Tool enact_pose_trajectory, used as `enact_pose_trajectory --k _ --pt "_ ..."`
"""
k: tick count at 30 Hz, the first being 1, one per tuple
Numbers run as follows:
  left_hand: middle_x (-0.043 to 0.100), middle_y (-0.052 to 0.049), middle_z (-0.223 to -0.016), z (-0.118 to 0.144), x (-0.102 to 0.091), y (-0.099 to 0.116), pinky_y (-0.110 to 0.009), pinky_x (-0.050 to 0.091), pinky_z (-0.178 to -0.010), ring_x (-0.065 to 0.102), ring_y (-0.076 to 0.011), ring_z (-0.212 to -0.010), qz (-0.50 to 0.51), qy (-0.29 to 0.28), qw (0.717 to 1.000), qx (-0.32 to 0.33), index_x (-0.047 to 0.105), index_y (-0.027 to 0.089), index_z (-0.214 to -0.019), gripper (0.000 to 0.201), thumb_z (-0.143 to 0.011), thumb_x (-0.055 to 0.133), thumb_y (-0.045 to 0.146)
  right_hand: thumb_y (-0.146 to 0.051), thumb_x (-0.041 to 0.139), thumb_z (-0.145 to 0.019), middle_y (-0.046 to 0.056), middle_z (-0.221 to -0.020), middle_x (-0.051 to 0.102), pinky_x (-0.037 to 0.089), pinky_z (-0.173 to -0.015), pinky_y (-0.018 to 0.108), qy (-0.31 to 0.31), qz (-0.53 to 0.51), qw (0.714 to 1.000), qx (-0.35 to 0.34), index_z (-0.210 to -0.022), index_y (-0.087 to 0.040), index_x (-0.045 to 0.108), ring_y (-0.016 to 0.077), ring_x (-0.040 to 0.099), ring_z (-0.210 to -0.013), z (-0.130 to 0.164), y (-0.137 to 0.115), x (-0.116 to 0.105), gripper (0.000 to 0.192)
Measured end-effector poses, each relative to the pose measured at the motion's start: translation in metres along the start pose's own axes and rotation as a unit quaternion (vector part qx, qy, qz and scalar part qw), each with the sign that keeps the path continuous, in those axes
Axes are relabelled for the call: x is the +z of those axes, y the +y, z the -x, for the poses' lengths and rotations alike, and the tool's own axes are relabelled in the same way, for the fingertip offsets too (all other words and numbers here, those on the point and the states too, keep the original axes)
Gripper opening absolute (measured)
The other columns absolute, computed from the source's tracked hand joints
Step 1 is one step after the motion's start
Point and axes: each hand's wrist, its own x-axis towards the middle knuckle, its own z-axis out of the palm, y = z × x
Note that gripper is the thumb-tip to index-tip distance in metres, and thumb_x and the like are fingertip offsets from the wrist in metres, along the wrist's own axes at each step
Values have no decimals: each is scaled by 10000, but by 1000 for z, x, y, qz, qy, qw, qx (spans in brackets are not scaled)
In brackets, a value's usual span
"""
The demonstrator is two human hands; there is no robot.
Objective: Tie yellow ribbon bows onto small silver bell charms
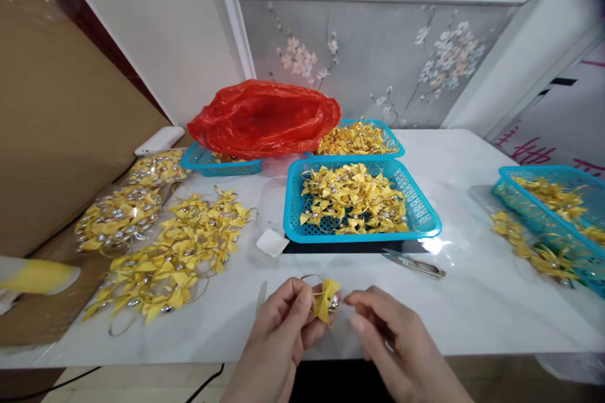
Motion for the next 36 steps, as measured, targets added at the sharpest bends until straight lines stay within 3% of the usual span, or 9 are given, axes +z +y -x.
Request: enact_pose_trajectory --k 4,7,12,16,19,23,28,33,36 --pt "604 -1 -755 -1 -1 -3 -226 531 -746 596 -157 -803 -2 -3 1000 6 626 185 -698 243 -849 714 355 -270 554 -927 4 -701 555 403 -503 213 -16 19 1000 -18 -886 -193 690 124 529 -569 -5 4 17 161" --pt "610 -8 -779 -3 -6 -7 -240 531 -780 569 -163 -823 -28 12 999 14 625 188 -709 264 -840 711 400 -239 530 -944 5 -685 537 403 -503 214 -10 18 1000 -20 -782 -182 657 124 528 -573 -3 6 16 213" --pt "544 6 -783 -3 -14 -11 -289 504 -841 511 -179 -842 -165 2 985 49 568 197 -728 294 -890 621 437 -94 460 -959 25 -815 545 425 -539 224 51 75 987 -132 -955 -195 611 122 519 -622 -2 -4 5 181" --pt "480 25 -713 -3 -13 -12 -240 433 -672 433 -160 -709 -277 -26 958 72 517 204 -721 328 -925 544 461 -21 471 -945 60 -871 590 491 -630 241 49 128 962 -236 -1038 -174 589 148 575 -722 -11 -13 2 214" --pt "439 40 -669 0 -11 -11 -234 367 -608 388 -150 -660 -301 -30 950 81 508 205 -708 337 -937 530 451 -30 475 -954 80 -883 608 515 -646 269 39 168 952 -254 -1005 -162 590 172 604 -745 -16 -13 1 183" --pt "492 22 -730 4 -12 -11 -240 438 -691 443 -161 -736 -202 -32 978 32 513 204 -706 325 -905 589 450 -91 439 -990 55 -858 603 541 -631 284 -16 178 962 -207 -1006 -193 610 172 639 -708 -15 -4 -8 200" --pt "569 -4 -802 8 -16 -10 -251 493 -789 533 -175 -860 -78 9 997 -8 567 192 -698 291 -859 683 405 -205 471 -1015 34 -939 620 547 -658 262 -61 219 964 -139 -1127 -253 587 160 673 -772 -6 19 -36 168" --pt "628 -14 -831 9 -17 -2 -271 538 -839 586 -170 -878 -15 10 999 -48 611 187 -696 243 -850 715 343 -200 457 -1025 24 -906 616 532 -684 231 -74 263 949 -156 -1032 -253 594 143 672 -780 1 29 -67 147" --pt "654 -21 -860 10 -19 1 -289 550 -861 610 -190 -937 -4 15 998 -54 619 189 -695 231 -863 704 322 -228 462 -1024 41 -914 626 539 -667 232 -79 328 926 -168 -1023 -235 591 157 683 -770 4 33 -84 128"
